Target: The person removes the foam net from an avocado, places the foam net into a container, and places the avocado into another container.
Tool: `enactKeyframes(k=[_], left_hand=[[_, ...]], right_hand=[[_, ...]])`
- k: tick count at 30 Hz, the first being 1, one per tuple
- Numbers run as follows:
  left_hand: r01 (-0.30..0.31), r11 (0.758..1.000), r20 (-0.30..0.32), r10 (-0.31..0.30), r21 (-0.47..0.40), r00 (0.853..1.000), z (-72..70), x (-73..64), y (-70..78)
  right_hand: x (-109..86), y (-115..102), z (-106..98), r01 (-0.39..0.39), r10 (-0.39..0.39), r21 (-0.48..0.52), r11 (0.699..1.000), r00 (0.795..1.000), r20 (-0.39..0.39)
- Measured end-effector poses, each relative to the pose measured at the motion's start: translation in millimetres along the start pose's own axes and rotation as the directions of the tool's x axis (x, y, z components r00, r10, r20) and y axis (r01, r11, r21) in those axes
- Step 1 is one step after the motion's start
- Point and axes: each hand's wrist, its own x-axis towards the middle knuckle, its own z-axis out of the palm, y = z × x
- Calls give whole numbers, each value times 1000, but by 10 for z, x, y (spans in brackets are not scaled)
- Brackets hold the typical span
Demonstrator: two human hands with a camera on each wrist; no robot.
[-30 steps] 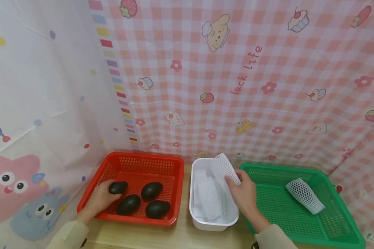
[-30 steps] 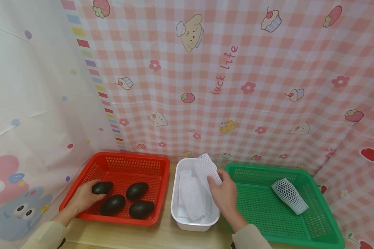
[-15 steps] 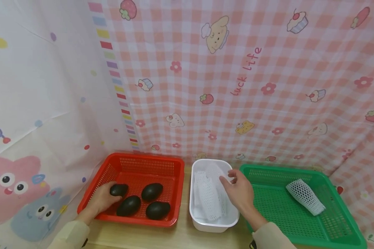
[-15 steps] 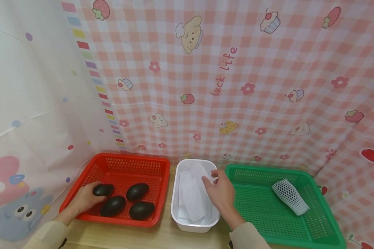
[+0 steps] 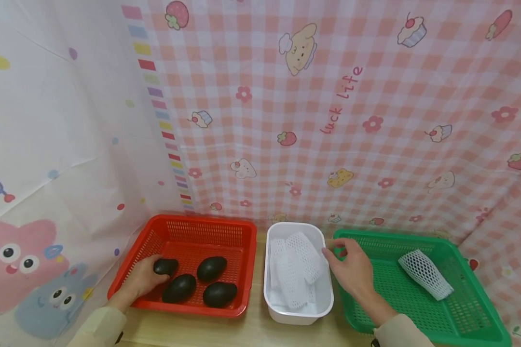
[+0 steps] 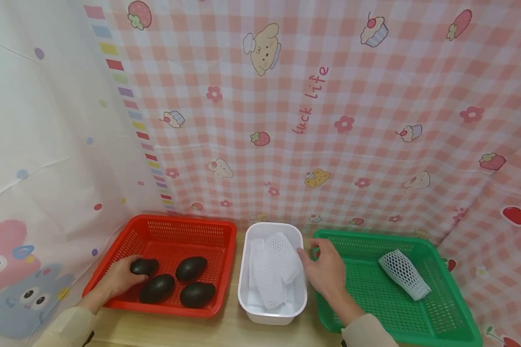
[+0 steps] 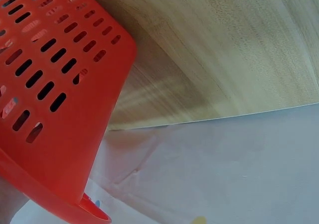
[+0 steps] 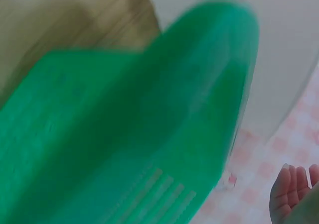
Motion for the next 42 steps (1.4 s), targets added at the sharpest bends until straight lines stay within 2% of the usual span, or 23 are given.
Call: enactKeyframes(k=[4,10,16,21,26,30,39,42], left_hand=[[0,1000,4,0,2,1000,-5,6,0],[-2,1000,5,2,0,1000,-4,-2,-28],[4,1000,15,-4,3,1000,-18,16,-2],[28,1000,29,-28,-3,999,-36,-13,-19],[46,999,30,-46,-1,998,-35,-14,-30],[26,1000,15,-26,3,1000,-20,1,-40],[51,999,21,-51,-5,998,-30,-7,-38],[56,998,34,-56,-3,998,-24,10,-27]], right_hand=[[28,137,-198,15,-14,-49,999,1000,3],[90,358,-481,12,-6,-112,994,999,47],[194,627,-724,55,-44,-184,981,997,62],[340,817,-901,60,-24,-262,963,990,137],[507,1024,-1076,45,46,-364,930,971,237],[625,1232,-1160,39,92,-409,912,951,296],[764,1594,-1208,86,117,-462,883,912,393],[780,1696,-1233,80,157,-481,873,888,432]])
